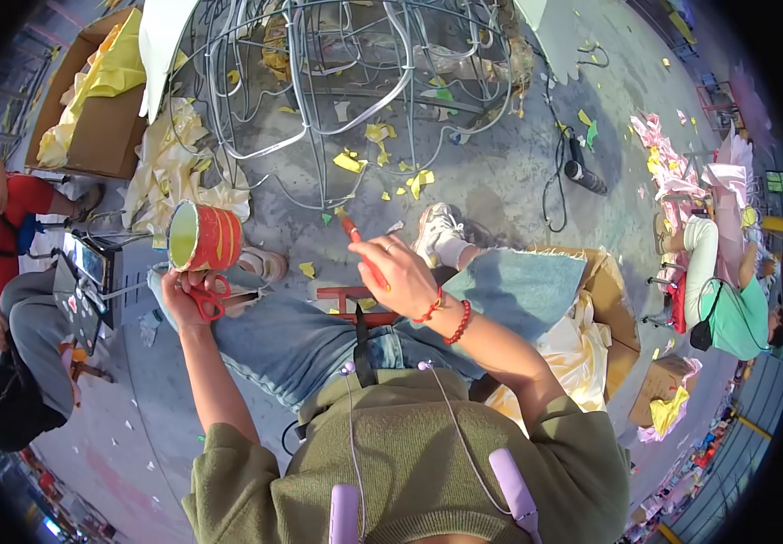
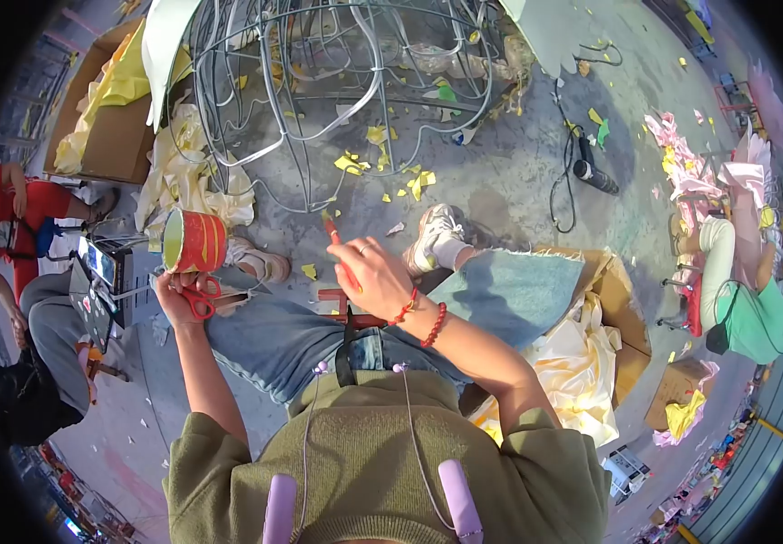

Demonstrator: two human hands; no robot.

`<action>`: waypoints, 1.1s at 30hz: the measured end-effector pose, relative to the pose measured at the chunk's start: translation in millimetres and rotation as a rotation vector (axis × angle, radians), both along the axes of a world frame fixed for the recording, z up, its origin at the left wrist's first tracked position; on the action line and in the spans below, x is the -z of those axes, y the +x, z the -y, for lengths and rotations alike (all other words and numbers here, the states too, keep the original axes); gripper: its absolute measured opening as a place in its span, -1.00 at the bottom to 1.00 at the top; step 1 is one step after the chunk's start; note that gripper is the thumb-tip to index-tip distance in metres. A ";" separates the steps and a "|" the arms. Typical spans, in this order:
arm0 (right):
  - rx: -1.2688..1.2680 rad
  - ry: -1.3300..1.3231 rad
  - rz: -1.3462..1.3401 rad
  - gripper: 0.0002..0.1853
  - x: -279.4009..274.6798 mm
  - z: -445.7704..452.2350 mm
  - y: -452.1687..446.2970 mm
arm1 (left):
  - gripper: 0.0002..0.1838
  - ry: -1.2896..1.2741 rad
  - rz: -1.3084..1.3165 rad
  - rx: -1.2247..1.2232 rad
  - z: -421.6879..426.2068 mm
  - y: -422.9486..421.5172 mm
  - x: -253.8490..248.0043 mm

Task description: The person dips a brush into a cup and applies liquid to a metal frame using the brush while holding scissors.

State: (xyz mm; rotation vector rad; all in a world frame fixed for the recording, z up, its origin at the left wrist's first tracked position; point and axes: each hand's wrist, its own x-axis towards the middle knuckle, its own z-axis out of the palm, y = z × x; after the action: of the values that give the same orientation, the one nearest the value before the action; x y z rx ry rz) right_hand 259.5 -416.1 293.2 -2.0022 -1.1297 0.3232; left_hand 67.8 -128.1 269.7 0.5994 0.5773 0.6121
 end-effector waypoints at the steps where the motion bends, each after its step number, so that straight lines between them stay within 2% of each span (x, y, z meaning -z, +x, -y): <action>1: -0.002 0.001 0.000 -0.72 -1.7 -1.5 1.3 | -0.65 -0.004 -0.007 -0.002 -0.6 0.1 0.7; 5: 0.049 0.025 -0.052 -0.73 -16.1 0.6 10.1 | -0.66 -0.018 -0.014 -0.013 -0.1 -3.1 1.5; 12: 0.150 0.084 0.139 -0.72 -44.5 2.7 42.9 | -0.67 -0.027 0.021 -0.017 -3.0 -5.2 5.0; 17: 0.055 0.003 0.151 -0.73 -19.7 -7.5 35.4 | -0.67 -0.019 0.027 -0.002 -3.5 -5.8 5.2; 20: -0.004 -0.025 0.044 -0.75 -14.2 -10.5 16.2 | -0.67 -0.019 0.035 0.005 -2.9 -6.2 6.3; 25: 0.009 0.038 -0.016 -0.74 -14.5 -10.7 18.2 | -0.67 -0.012 0.028 0.004 -3.2 -6.6 6.3; 33: 0.166 0.108 0.194 -0.74 -36.0 2.6 59.9 | -0.68 -0.040 0.043 -0.016 -4.6 -10.1 10.9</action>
State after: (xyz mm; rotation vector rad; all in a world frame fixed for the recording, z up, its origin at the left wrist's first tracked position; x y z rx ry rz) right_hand 319.4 -418.7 329.2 -2.0480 -1.0650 -0.0182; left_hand 57.6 -123.4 258.8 0.5429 0.5529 0.6263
